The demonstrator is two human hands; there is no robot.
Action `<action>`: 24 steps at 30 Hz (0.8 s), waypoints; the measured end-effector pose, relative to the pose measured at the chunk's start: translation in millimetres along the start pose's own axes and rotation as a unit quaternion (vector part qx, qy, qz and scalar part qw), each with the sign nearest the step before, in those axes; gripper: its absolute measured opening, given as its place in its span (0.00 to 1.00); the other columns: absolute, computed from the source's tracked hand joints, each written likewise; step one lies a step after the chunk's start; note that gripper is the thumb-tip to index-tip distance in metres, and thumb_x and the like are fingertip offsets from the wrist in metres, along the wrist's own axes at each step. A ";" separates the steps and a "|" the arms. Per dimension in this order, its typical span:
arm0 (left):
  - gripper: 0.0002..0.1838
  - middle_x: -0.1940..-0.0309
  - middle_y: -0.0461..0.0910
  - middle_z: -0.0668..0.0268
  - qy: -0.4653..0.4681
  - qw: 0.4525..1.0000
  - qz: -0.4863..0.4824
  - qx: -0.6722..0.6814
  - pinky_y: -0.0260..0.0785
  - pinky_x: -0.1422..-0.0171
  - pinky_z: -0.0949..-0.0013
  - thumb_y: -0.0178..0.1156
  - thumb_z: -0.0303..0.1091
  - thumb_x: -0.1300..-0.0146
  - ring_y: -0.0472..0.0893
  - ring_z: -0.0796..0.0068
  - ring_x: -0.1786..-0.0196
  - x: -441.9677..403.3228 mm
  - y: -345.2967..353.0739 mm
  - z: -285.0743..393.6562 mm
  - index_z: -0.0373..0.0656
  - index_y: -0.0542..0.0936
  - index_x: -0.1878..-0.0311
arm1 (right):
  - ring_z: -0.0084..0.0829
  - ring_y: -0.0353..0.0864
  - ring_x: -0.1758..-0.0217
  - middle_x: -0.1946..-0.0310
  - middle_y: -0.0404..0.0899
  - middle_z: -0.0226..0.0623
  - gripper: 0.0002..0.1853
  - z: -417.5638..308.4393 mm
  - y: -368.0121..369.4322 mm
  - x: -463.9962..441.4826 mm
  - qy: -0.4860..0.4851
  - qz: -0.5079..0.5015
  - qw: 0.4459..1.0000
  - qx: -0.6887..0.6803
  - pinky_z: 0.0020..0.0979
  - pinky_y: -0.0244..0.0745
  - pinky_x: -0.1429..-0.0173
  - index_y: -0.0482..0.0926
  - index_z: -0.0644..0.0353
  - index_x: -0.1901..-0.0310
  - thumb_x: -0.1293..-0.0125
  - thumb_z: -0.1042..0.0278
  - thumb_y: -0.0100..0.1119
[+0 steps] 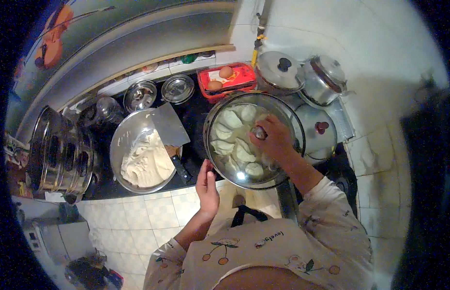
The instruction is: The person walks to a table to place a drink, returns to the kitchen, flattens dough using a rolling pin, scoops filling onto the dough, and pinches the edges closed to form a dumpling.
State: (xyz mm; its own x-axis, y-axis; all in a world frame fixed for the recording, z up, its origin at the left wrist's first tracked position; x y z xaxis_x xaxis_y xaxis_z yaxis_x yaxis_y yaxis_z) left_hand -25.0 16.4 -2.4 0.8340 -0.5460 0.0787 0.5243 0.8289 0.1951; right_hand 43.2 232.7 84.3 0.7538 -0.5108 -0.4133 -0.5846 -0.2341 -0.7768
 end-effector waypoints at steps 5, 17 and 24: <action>0.20 0.46 0.71 0.59 0.026 0.999 0.007 -0.027 0.60 0.38 0.71 0.46 0.26 0.34 0.71 0.72 0.44 -8.4 -2.6 -9.7 0.34 0.66 0.39 | 0.41 0.78 0.67 0.66 0.75 0.41 0.16 0.1 14.1 -5.4 -0.016 0.034 0.999 0.005 0.36 0.75 0.64 0.78 0.58 0.66 0.57 0.62 0.69; 0.16 0.49 0.73 0.59 0.041 0.998 0.023 -0.047 0.66 0.44 0.74 0.57 0.23 0.40 0.73 0.73 0.48 -21.1 -5.4 -2.0 0.34 0.74 0.47 | 0.39 0.77 0.70 0.69 0.74 0.39 0.15 -1.4 16.7 -9.5 0.045 0.016 0.999 -0.016 0.34 0.74 0.65 0.78 0.59 0.66 0.55 0.63 0.68; 0.16 0.50 0.72 0.60 0.035 0.997 0.043 -0.044 0.66 0.46 0.75 0.58 0.23 0.42 0.75 0.73 0.51 -19.8 -5.3 -1.2 0.34 0.75 0.49 | 0.39 0.76 0.68 0.69 0.73 0.39 0.13 -5.3 17.9 -10.3 0.020 0.039 0.999 -0.012 0.35 0.72 0.64 0.77 0.57 0.67 0.55 0.65 0.68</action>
State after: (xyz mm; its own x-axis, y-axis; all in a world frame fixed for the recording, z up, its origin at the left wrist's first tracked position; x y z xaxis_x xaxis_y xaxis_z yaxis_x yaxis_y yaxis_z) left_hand -44.1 22.9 -6.2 0.8852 -0.4646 0.0235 0.4601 0.8818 0.1034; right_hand 23.4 229.4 77.1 0.6932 -0.5610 -0.4525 -0.6488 -0.2125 -0.7307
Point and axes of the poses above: each hand's wrist, its own x-axis away from the middle knuckle, its own y-axis out of the palm, z = x × y, the point moved 3 cm from there along -x, towards the middle knuckle
